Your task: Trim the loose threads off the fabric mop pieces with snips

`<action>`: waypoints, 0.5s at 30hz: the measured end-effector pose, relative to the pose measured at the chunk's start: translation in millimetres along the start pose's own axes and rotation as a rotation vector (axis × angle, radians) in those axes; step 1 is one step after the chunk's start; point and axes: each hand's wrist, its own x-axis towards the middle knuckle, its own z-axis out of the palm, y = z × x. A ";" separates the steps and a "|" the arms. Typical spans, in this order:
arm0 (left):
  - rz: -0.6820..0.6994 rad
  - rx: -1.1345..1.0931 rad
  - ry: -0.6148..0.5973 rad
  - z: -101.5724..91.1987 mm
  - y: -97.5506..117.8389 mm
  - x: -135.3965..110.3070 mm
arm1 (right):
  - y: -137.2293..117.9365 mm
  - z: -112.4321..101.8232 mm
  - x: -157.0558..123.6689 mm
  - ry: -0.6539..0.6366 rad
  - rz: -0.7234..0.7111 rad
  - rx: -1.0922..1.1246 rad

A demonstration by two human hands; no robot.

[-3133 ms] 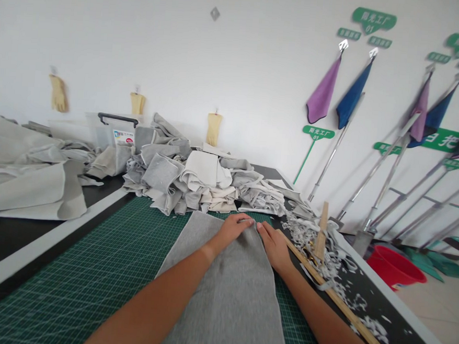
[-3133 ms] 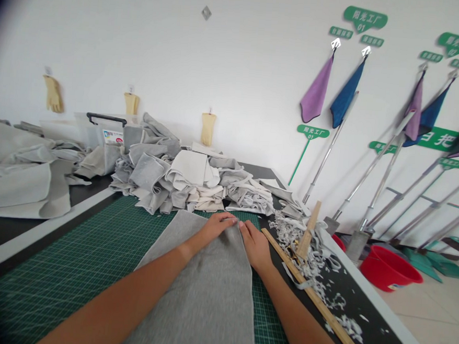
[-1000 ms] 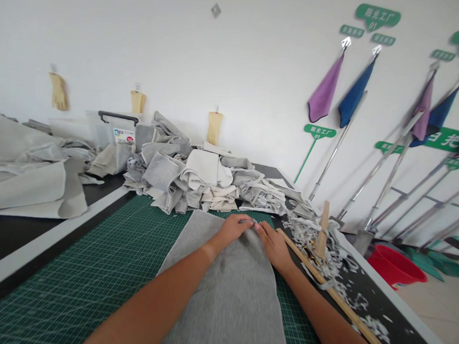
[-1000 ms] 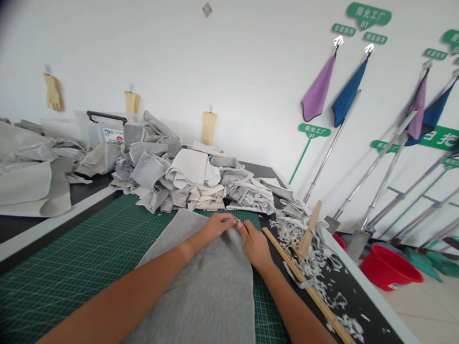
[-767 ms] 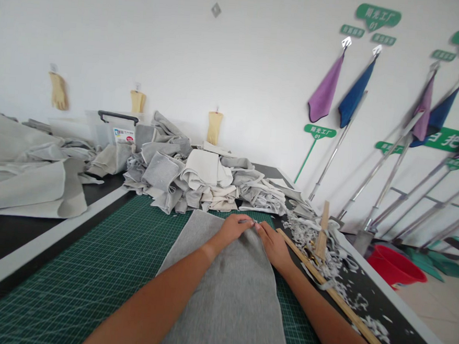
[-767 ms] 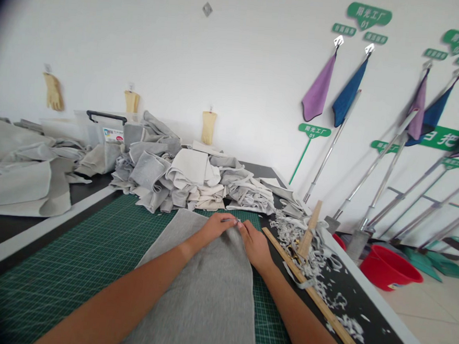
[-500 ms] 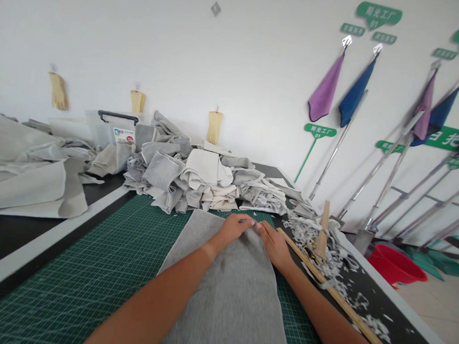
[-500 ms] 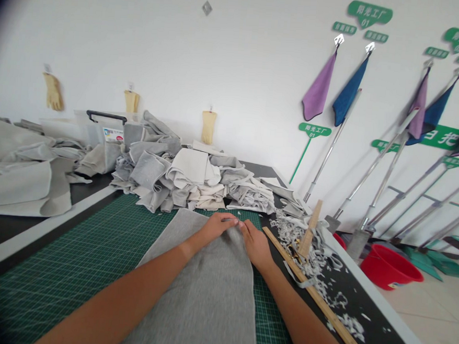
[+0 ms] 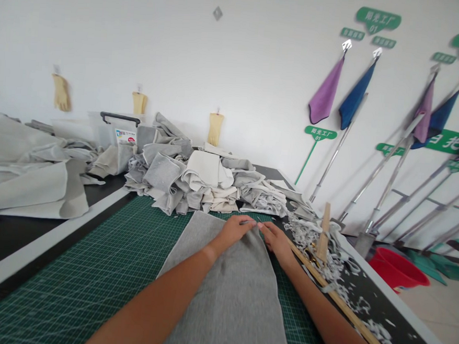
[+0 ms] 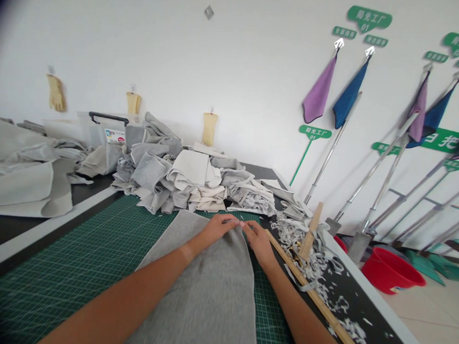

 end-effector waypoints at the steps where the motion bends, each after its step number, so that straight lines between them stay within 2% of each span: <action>1: 0.009 -0.002 -0.005 0.2 -0.3 0.2 | -0.1 -0.6 1.0 0.027 -0.015 -0.024; 4: 0.025 0.009 -0.016 0.3 0.1 0.4 | -1.6 -1.6 2.0 0.050 -0.057 -0.088; 8: 0.015 0.052 -0.007 0.1 3.5 -0.6 | -1.9 -2.1 0.6 0.010 -0.041 -0.114; 15: 0.006 0.184 0.035 1.5 9.7 -7.1 | 7.6 -1.2 5.9 0.027 -0.083 -0.157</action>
